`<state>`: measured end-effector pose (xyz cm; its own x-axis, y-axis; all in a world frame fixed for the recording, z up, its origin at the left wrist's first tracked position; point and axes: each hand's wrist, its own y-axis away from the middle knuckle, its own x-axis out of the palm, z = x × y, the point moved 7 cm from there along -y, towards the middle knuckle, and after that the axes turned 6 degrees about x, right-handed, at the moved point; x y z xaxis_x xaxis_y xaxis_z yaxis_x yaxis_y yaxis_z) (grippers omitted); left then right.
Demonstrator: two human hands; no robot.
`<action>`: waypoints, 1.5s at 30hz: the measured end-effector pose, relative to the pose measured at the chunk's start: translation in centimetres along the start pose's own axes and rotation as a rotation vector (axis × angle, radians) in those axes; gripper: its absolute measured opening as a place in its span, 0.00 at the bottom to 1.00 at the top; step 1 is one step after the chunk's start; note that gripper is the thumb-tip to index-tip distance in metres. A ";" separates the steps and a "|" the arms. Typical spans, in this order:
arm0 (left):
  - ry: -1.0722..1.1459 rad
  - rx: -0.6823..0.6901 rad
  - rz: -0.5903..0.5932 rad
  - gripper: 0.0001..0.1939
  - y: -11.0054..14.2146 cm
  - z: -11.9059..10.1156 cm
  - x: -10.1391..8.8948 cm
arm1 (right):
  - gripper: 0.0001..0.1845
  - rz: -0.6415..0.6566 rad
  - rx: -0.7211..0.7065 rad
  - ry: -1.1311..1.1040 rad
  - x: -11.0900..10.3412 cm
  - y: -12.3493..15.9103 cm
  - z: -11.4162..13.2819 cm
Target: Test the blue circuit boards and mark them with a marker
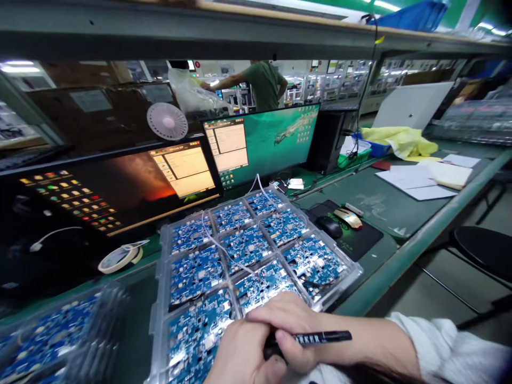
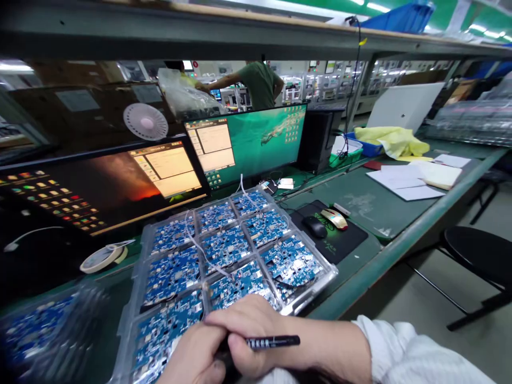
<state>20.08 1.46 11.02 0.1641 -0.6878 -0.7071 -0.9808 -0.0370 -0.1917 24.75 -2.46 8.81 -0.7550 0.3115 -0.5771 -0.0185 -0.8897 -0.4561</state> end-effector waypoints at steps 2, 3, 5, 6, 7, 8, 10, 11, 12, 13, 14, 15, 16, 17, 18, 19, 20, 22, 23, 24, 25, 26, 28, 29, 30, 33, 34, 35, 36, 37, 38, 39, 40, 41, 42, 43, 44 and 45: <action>0.030 0.003 0.015 0.40 0.0 -0.1 0.1 | 0.26 -0.014 -0.014 0.021 -0.1 -0.3 0.3; 0.030 0.000 0.014 0.40 0.1 0.0 0.1 | 0.25 -0.012 0.009 0.033 -0.1 -0.5 0.3; 0.013 -0.005 0.000 0.40 0.4 0.3 0.3 | 0.23 0.024 0.106 0.048 -0.4 -0.9 0.0; -0.002 -0.009 -0.007 0.40 0.7 0.6 0.3 | 0.22 0.073 0.166 0.045 -0.4 -1.1 -0.4; -0.021 -0.020 -0.012 0.40 1.0 1.0 0.4 | 0.22 0.145 0.213 0.032 -0.4 -1.3 -0.8; -0.045 -0.045 -0.012 0.39 1.3 1.4 0.4 | 0.24 0.224 0.239 0.015 -0.3 -1.5 -1.2; -0.119 -0.122 -0.015 0.38 2.0 2.5 0.2 | 0.29 0.358 0.262 0.004 -0.4 -2.0 -2.2; -0.167 -0.166 -0.021 0.36 2.3 3.0 0.0 | 0.29 0.386 0.287 0.030 -0.5 -2.3 -3.0; -0.220 -0.200 -0.036 0.35 2.5 3.5 -0.3 | 0.26 0.375 0.334 0.088 -0.8 -2.7 -4.1; -0.273 -0.218 -0.053 0.35 2.7 3.8 -0.7 | 0.21 0.333 0.396 0.174 -1.1 -3.1 -5.4; -0.323 -0.220 -0.068 0.35 2.7 4.1 -1.0 | 0.16 0.285 0.457 0.272 -1.4 -3.5 -6.6; -0.365 -0.209 -0.077 0.35 2.6 4.3 -1.2 | 0.13 0.246 0.506 0.370 -1.5 -3.9 -7.6; -0.396 -0.191 -0.079 0.35 2.4 4.4 -1.3 | 0.12 0.216 0.530 0.455 -1.5 -4.3 -8.2; -0.418 -0.164 -0.077 0.36 2.2 4.6 -1.2 | 0.12 0.202 0.532 0.520 -1.2 -4.6 -8.6; -0.432 -0.133 -0.072 0.36 1.9 4.7 -1.1 | 0.12 0.201 0.522 0.562 -0.8 -4.9 -8.7; -0.439 -0.100 -0.068 0.37 1.7 4.9 -0.8 | 0.12 0.205 0.507 0.583 -0.3 -5.0 -8.7; -0.444 -0.071 -0.072 0.38 1.6 5.1 -0.5 | 0.11 0.206 0.493 0.591 0.1 -5.1 -8.5; -0.454 -0.030 -0.088 0.40 1.5 5.6 0.0 | 0.09 0.200 0.466 0.579 0.8 -5.1 -8.1; -0.459 -0.018 -0.100 0.41 1.5 5.9 0.2 | 0.08 0.196 0.457 0.568 1.2 -5.0 -8.0; -0.468 -0.009 -0.114 0.42 1.6 6.2 0.4 | 0.08 0.189 0.449 0.561 1.5 -4.9 -7.8; -0.479 0.003 -0.127 0.43 1.8 6.5 0.6 | 0.08 0.177 0.443 0.566 1.7 -4.9 -7.8; -0.493 0.019 -0.140 0.43 1.9 6.8 0.8 | 0.08 0.163 0.438 0.584 2.0 -4.8 -7.7; -0.528 0.052 -0.154 0.42 2.2 7.3 1.1 | 0.10 0.137 0.425 0.649 2.4 -4.9 -7.7; -0.547 0.063 -0.156 0.42 2.4 7.5 1.2 | 0.11 0.124 0.414 0.689 2.7 -5.0 -7.7; -0.565 0.067 -0.155 0.41 2.5 7.7 1.4 | 0.11 0.116 0.399 0.728 2.9 -5.1 -7.7; -0.602 0.045 -0.142 0.37 2.5 8.1 1.8 | 0.12 0.112 0.368 0.811 3.5 -5.4 -7.6; -0.608 0.035 -0.137 0.36 2.5 8.1 1.9 | 0.13 0.111 0.370 0.827 3.6 -5.5 -7.6; -0.612 0.024 -0.131 0.35 2.5 8.2 2.0 | 0.13 0.106 0.376 0.836 3.6 -5.5 -7.5; -0.614 0.014 -0.123 0.34 2.4 8.2 2.1 | 0.13 0.096 0.386 0.839 3.5 -5.6 -7.5; -0.616 0.007 -0.116 0.33 2.4 8.2 2.1 | 0.12 0.082 0.397 0.836 3.3 -5.6 -7.4; -0.618 -0.001 -0.111 0.33 2.3 8.2 2.2 | 0.12 0.067 0.409 0.824 3.1 -5.6 -7.4; -0.619 -0.004 -0.107 0.33 2.3 8.2 2.2 | 0.12 0.053 0.420 0.802 2.9 -5.6 -7.3; -0.619 -0.002 -0.105 0.34 2.3 8.1 2.1 | 0.11 0.038 0.431 0.776 2.7 -5.7 -7.3; -0.616 0.002 -0.104 0.35 2.3 8.1 2.1 | 0.12 0.026 0.441 0.750 2.3 -5.9 -7.3; -0.611 0.008 -0.108 0.37 2.3 7.9 2.0 | 0.12 0.014 0.446 0.723 2.0 -6.2 -7.3; -0.601 0.010 -0.116 0.38 2.3 7.7 1.8 | 0.13 0.004 0.446 0.700 1.6 -6.5 -7.4; -0.588 0.007 -0.123 0.40 2.4 7.5 1.5 | 0.13 -0.007 0.440 0.680 1.2 -7.0 -7.4; -0.576 0.002 -0.132 0.41 2.4 7.2 1.1 | 0.13 -0.015 0.426 0.660 0.8 -7.7 -7.3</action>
<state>18.70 5.83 4.83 0.3160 -0.1732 -0.9328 -0.9481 -0.0940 -0.3037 29.07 7.07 6.89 -0.2099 0.3395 -0.9169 -0.3764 -0.8936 -0.2447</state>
